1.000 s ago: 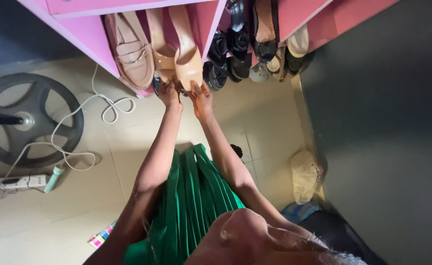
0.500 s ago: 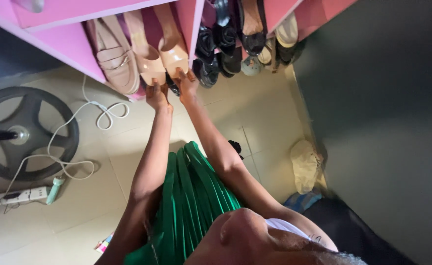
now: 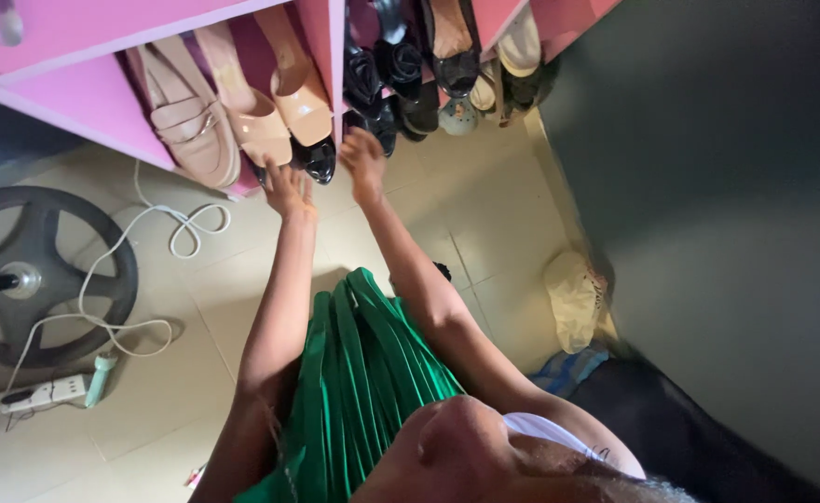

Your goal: Organizing various pairs of shoes in a floor-level storage rack.

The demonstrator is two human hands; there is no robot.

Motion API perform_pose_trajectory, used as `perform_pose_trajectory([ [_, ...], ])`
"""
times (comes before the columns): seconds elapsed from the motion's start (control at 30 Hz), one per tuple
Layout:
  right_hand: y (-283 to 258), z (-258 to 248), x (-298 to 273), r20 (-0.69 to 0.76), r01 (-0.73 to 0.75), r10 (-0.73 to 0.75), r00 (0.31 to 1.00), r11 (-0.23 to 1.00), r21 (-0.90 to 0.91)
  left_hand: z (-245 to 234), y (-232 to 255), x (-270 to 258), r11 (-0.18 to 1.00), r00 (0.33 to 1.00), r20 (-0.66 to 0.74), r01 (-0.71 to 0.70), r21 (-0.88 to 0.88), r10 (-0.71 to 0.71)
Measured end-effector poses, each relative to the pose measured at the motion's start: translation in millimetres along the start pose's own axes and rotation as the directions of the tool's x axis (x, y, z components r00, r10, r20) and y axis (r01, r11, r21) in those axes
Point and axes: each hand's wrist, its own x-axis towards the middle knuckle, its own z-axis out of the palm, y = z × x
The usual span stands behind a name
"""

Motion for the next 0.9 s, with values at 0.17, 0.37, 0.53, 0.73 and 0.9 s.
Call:
perform_pose_trajectory([
  [0.17, -40, -66, 61, -0.017, 0.462, -0.473, 0.881, 0.851, 0.250, -10, -112, 21, 0.991, 0.889, 0.437, 0.108, 0.084, -0.134],
  [0.37, -125, -37, 75, -0.121, 0.294, -0.293, 0.948, 0.956, -0.013, 93, -148, 16, 0.967, 0.949, 0.216, 0.199, 0.162, -0.231],
  [0.53, -87, -86, 137, 0.047, 0.363, -0.374, 0.926, 0.918, 0.159, 116, -166, 41, 0.990, 0.985, 0.119, 0.113, 0.079, -0.122],
  [0.73, -107, -84, 102, 0.005, 0.373, -0.377, 0.926, 0.919, 0.125, 94, -155, 27, 0.984, 0.976, 0.125, 0.176, 0.031, -0.178],
  [0.9, -143, -100, 89, -0.438, 0.474, -0.345, 0.830, 0.850, 0.230, 86, -171, 22, 0.913, 0.902, 0.152, 0.387, 0.129, -0.404],
])
